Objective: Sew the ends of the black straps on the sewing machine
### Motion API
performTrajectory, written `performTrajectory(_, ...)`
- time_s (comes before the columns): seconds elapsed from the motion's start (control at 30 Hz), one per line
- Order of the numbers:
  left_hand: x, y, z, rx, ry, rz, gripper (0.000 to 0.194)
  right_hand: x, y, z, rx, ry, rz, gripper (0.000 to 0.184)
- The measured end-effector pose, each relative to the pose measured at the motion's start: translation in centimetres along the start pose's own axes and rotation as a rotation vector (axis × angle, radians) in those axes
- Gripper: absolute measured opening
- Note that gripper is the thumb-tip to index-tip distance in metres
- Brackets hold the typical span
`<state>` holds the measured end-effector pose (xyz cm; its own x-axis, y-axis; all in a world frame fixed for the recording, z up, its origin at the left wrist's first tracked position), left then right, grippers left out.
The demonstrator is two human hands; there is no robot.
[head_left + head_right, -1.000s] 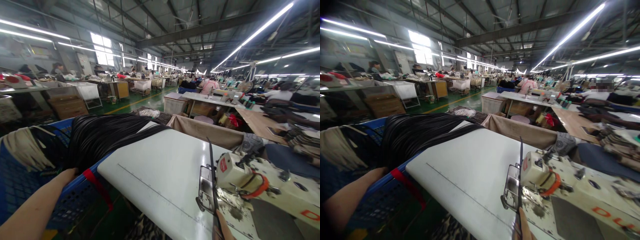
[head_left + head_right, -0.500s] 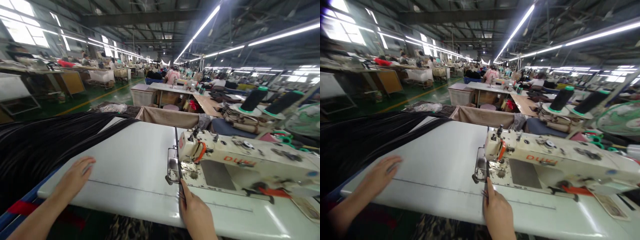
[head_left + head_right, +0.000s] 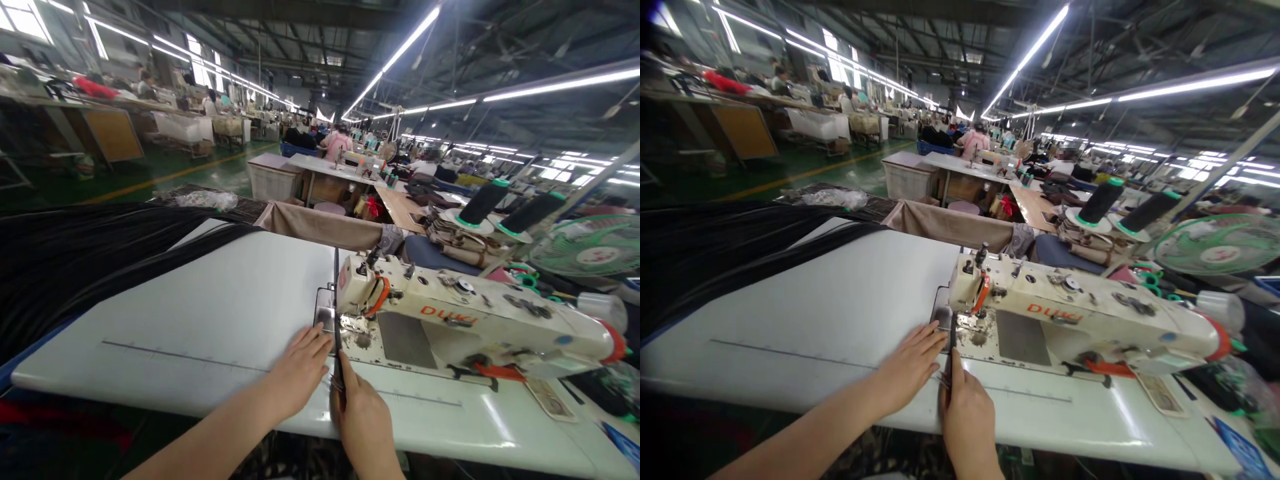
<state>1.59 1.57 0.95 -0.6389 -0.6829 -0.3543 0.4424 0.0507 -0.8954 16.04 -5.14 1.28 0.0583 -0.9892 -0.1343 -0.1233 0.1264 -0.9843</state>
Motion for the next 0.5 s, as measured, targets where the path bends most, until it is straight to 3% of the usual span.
performTrajectory(0.23,-0.5,0.3,1.0,-0.036,0.027,0.026,0.042,0.5,-0.3,1.0,-0.235,-0.018,0.042,0.046)
performTrajectory(0.5,-0.5,-0.3,1.6,-0.120,-0.001,0.038,0.052,0.1,-0.6,3.0,-0.590,0.125,0.027,0.048)
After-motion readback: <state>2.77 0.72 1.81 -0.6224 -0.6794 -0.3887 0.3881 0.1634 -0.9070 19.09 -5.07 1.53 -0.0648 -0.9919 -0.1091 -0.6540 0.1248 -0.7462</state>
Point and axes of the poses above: each hand's wrist, its own x-axis away from the middle knuckle, its own y-axis out of the palm, z = x × y, the point moved 4 cm from there along -x, towards the middle knuckle, and after that the axes turned 4 degrees about -z, right-handed, at the moved point
